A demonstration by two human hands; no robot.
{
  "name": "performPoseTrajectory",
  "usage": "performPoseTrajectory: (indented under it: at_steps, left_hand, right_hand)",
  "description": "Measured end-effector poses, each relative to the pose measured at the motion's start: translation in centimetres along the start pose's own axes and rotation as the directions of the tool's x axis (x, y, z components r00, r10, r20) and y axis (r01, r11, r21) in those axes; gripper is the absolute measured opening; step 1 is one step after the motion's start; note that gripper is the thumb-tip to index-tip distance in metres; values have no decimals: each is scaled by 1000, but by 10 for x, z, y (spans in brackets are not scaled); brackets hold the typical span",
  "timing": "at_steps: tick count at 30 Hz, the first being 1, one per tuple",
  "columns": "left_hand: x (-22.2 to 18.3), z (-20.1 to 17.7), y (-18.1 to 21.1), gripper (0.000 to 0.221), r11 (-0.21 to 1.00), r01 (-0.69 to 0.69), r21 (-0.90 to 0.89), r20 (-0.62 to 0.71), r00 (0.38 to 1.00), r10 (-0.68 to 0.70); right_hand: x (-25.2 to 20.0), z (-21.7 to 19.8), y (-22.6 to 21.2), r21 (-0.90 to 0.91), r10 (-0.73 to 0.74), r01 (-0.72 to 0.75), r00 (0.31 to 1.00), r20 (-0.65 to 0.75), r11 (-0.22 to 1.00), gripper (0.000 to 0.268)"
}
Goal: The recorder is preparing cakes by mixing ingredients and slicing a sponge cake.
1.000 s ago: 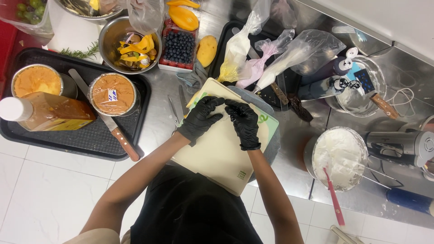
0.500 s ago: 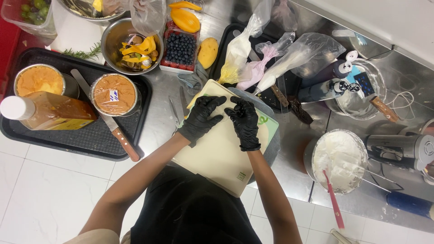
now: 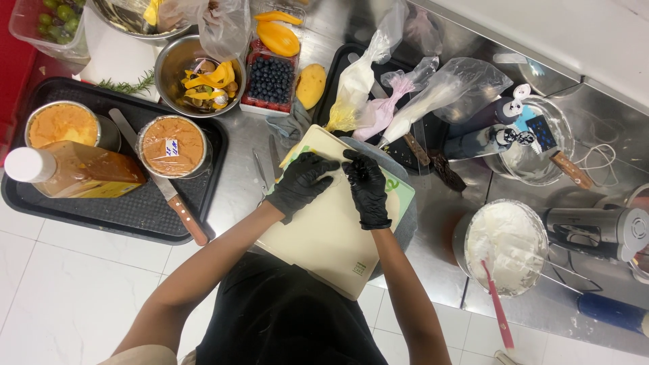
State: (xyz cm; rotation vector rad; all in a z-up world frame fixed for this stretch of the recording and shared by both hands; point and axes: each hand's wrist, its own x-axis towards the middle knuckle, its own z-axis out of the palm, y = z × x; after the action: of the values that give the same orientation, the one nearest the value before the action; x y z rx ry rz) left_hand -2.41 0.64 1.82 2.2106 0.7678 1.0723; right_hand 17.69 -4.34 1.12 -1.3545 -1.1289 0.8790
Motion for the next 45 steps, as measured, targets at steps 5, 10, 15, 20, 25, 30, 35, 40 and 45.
performPoseTrajectory:
  at_steps: [5, 10, 15, 20, 25, 30, 35, 40, 45]
  left_hand:
    - [5, 2, 0, 21, 998, 54, -31, 57, 997, -52]
    - [3, 6, -1, 14, 1000, 27, 13, 23, 999, -28]
    - [6, 0, 6, 16, 1000, 24, -4, 6, 1000, -24]
    - [5, 4, 0, 17, 1000, 19, -8, 15, 1000, -19]
    - [19, -18, 11, 11, 997, 73, -21, 109, 992, -70]
    - [29, -33, 7, 7, 996, -23, 84, 275, 962, -1]
    - [34, -27, 9, 17, 982, -8, 187, 326, 944, -54]
    - [33, -33, -5, 20, 999, 42, 21, 380, 924, -46]
    - [29, -28, -22, 21, 962, 143, -233, 380, 924, -45]
  right_hand:
    - [-6, -6, 2, 91, -32, 38, 997, -74, 995, 30]
    - [-14, -4, -9, 238, 16, 6, 996, -89, 971, 33]
    - [-15, 2, -21, 11, -53, 55, 992, -112, 998, 26]
    - [-14, 2, -17, -47, -48, 43, 991, -122, 998, 27]
    - [-13, 4, -18, -101, -58, 46, 990, -128, 994, 27]
    - [-10, 7, -16, -91, -72, 64, 994, -79, 994, 26]
    - [-7, 7, -13, -116, -84, 78, 995, -48, 990, 24]
    - [-4, -23, -15, 150, -6, -1, 999, 47, 989, 26]
    - [-61, -50, -76, 298, 231, -180, 962, -145, 937, 27]
